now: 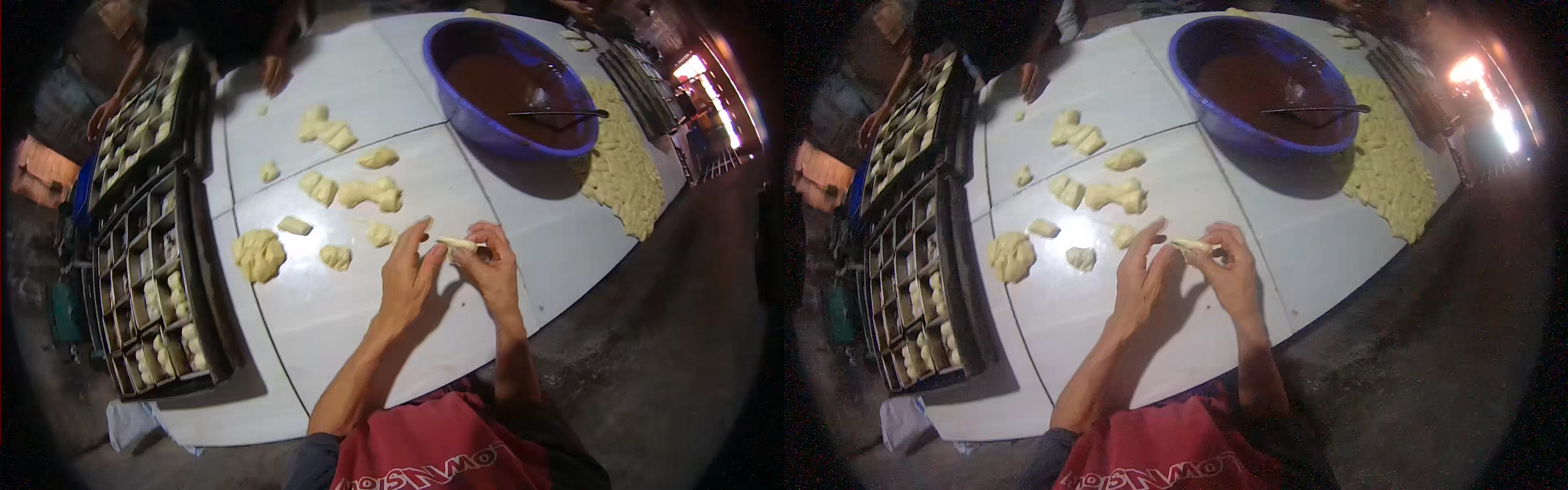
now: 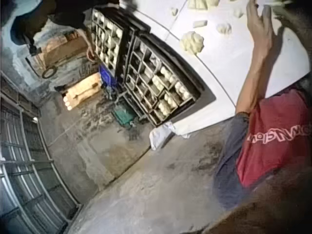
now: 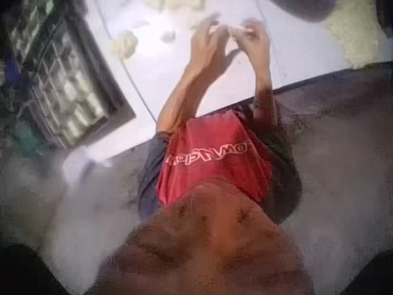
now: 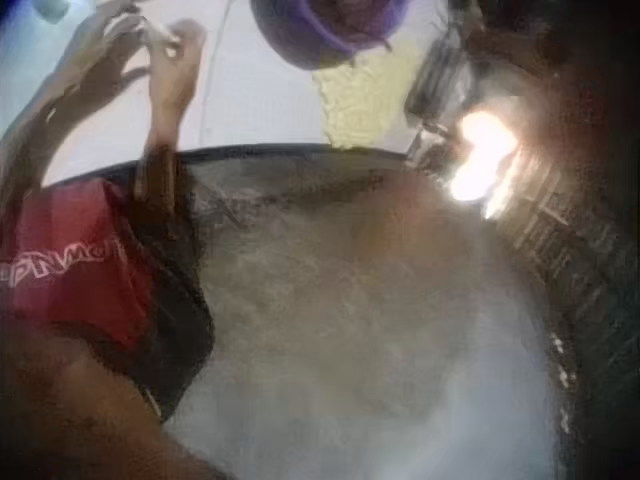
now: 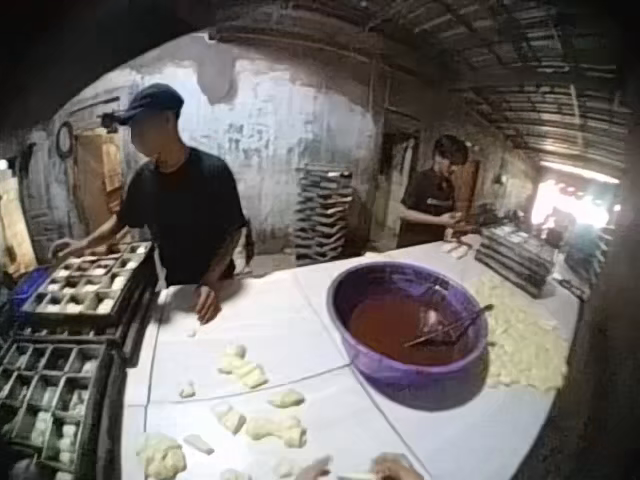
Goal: The person fills and shapes pieces of dough by hand, sealing them around filling, and arranges the dough pieces into the compartments of baking trays.
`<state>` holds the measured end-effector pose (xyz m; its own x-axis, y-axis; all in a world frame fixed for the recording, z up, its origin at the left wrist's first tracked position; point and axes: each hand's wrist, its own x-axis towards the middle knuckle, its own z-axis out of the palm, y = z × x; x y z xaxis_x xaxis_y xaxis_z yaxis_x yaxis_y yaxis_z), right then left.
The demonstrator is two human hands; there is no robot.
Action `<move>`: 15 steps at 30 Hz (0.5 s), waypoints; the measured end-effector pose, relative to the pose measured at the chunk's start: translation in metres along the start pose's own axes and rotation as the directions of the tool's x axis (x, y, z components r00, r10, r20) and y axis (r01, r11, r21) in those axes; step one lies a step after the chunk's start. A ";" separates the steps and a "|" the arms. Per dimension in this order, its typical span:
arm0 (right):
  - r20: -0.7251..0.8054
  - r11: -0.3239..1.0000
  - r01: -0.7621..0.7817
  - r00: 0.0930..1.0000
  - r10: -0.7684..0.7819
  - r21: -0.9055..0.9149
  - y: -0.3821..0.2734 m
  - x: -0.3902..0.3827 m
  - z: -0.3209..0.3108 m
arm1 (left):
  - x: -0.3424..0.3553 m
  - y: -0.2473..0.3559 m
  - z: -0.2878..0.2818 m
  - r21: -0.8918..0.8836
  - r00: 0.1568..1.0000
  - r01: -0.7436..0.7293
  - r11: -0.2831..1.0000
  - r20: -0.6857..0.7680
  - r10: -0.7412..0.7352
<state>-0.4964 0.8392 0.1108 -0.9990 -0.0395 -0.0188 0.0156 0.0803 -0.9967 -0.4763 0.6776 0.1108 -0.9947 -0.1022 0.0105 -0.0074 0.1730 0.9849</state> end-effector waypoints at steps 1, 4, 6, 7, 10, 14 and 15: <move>-0.014 1.000 0.013 1.000 -0.013 -0.017 0.001 0.000 -0.001 | 0.004 0.004 0.009 -0.001 1.000 -0.015 1.000 0.009 0.015; -0.054 0.956 0.016 0.999 -0.001 0.292 -0.024 0.000 0.003 | 0.019 0.021 0.044 -0.124 0.886 -0.452 0.884 -0.179 0.428; 0.054 0.756 -0.062 0.998 0.035 0.652 -0.047 -0.001 0.005 | 0.029 0.009 0.072 -0.316 0.839 -0.543 0.778 -0.214 0.499; 0.052 0.755 -0.054 0.998 0.026 0.654 -0.056 0.003 0.002 | 0.029 0.006 0.082 -0.446 0.837 -0.547 0.709 -0.259 0.482; 0.116 0.724 -0.141 0.990 0.084 0.675 -0.057 0.026 -0.022 | 0.030 0.012 0.109 -0.689 0.963 -0.254 0.679 -0.111 0.247; 0.022 0.885 0.070 0.996 -0.090 0.459 -0.074 0.092 -0.050 | 0.033 0.013 0.111 -0.624 0.986 0.133 0.770 0.159 -0.042; -0.051 0.950 0.178 0.984 -0.171 0.258 -0.087 0.117 -0.064 | 0.033 0.017 0.105 -0.627 0.986 0.130 0.768 0.165 -0.033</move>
<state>-0.6177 0.8918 0.2004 -0.9878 -0.0020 0.1555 -0.1523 -0.1881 -0.9703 -0.5202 0.7804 0.1100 -0.9972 0.0553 -0.0504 -0.0712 -0.4945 0.8663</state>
